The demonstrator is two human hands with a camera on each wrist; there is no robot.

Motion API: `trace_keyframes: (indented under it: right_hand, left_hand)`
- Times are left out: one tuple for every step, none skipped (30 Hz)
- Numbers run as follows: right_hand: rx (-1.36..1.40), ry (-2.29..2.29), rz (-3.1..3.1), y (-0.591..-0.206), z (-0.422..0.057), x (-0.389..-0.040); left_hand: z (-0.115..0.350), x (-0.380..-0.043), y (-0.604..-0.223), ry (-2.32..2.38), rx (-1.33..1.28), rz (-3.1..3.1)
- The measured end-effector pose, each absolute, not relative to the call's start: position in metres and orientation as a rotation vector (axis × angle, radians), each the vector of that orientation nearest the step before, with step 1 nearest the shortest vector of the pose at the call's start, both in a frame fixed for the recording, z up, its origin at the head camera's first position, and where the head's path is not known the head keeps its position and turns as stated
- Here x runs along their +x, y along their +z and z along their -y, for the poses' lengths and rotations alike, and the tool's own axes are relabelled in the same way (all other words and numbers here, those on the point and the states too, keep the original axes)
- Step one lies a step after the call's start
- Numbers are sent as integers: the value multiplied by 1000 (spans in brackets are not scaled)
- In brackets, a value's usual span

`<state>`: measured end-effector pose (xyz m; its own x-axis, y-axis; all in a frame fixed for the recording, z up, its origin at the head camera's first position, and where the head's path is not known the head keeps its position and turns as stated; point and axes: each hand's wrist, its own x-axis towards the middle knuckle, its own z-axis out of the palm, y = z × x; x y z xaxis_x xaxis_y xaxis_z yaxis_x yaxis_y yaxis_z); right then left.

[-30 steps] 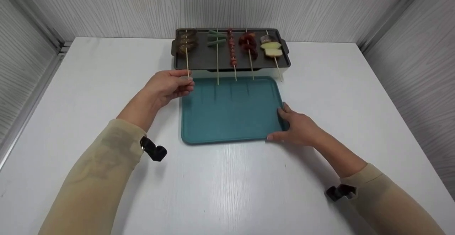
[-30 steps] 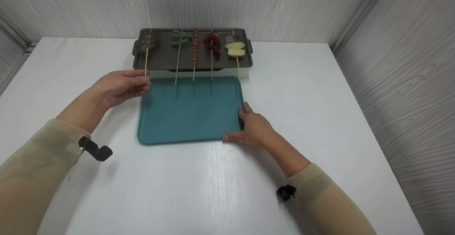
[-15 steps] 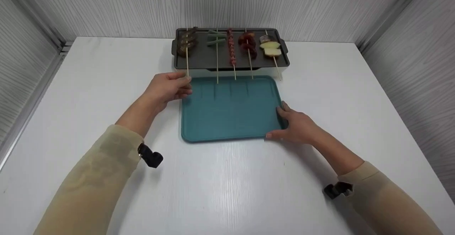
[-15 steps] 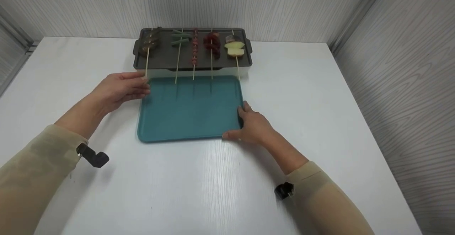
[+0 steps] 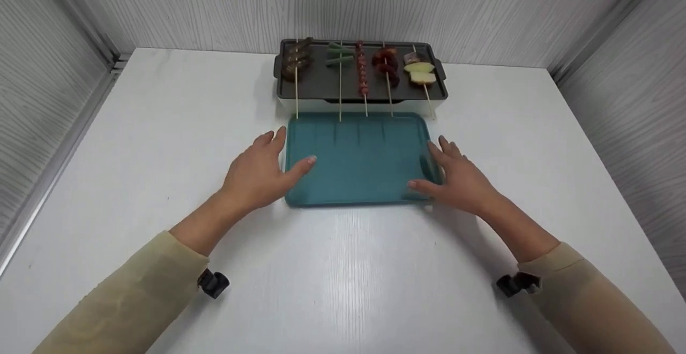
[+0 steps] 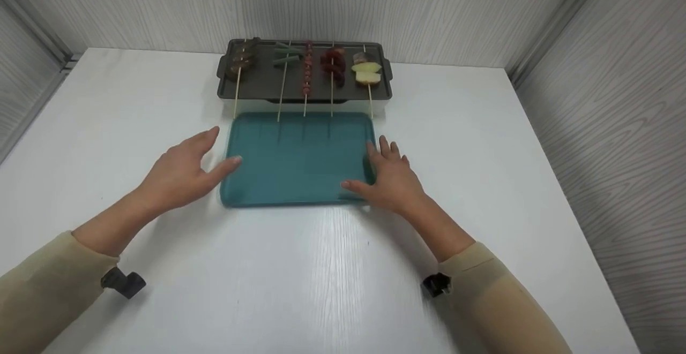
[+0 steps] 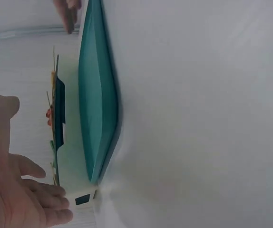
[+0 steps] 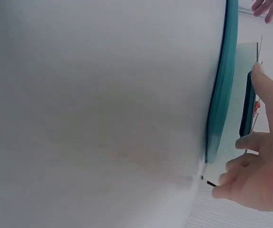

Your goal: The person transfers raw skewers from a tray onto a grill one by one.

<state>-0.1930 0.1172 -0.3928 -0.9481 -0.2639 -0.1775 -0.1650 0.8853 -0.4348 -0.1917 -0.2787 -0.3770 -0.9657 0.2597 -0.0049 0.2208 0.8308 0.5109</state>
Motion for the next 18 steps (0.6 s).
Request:
trace_keyframes:
  right_hand:
    - [-342, -608, -2850, -391, -116, -193]
    - [-357, -595, -2876, -390, -115, -193]
    - [-375, -575, -2900, -389, -114, -193]
    - [-392, -547, -2924, -389, -112, -193]
    - [-404, -519, -2942, -389, -111, -193]
    - [-414, -492, -2956, -390, -110, -193]
    - [-423, -464, -2972, -390, -108, -193]
    - [-426, -437, -2983, -391, -107, -194]
    - [-427, -412, -2994, -392, -107, -194]
    - [-427, -387, -3000, -393, -106, -193]
    - [-425, -368, -3002, -394, -105, -193]
    - [-424, -347, -3007, -395, -104, -193]
    - [-424, -330, -3010, -396, -104, -193]
    - [-421, -314, -3009, -397, -103, -193]
    - [-419, -296, -3008, -397, -102, -193]
    - [-416, -281, -3001, -398, -102, -193]
    - [-413, -267, -2997, -399, -102, -193]
    - [-412, -252, -2993, -399, -101, -193]
  left_hand:
    - [277, -188, -379, 733, 404, -2944]
    - [276, -185, -381, 668, 417, -2947]
    - [275, -182, -383, 611, 427, -2950]
    - [274, -180, -385, 563, 438, -2952]
    - [273, -178, -388, 520, 447, -2949]
    - [273, -177, -390, 484, 457, -2948]
    - [272, -175, -392, 452, 467, -2948]
    - [271, -174, -394, 427, 479, -2953]
    - [270, -173, -396, 405, 490, -2957]
    - [270, -173, -398, 391, 498, -2961]
    - [269, -172, -399, 378, 502, -2965]
    - [269, -171, -400, 367, 504, -2968]
    - [269, -170, -401, 354, 502, -2971]
    - [269, -170, -402, 347, 498, -2972]
    - [268, -170, -403, 342, 492, -2971]
    - [268, -169, -403, 336, 487, -2973]
    - [269, -170, -404, 329, 482, -2974]
    - [269, -170, -405, 325, 478, -2974]
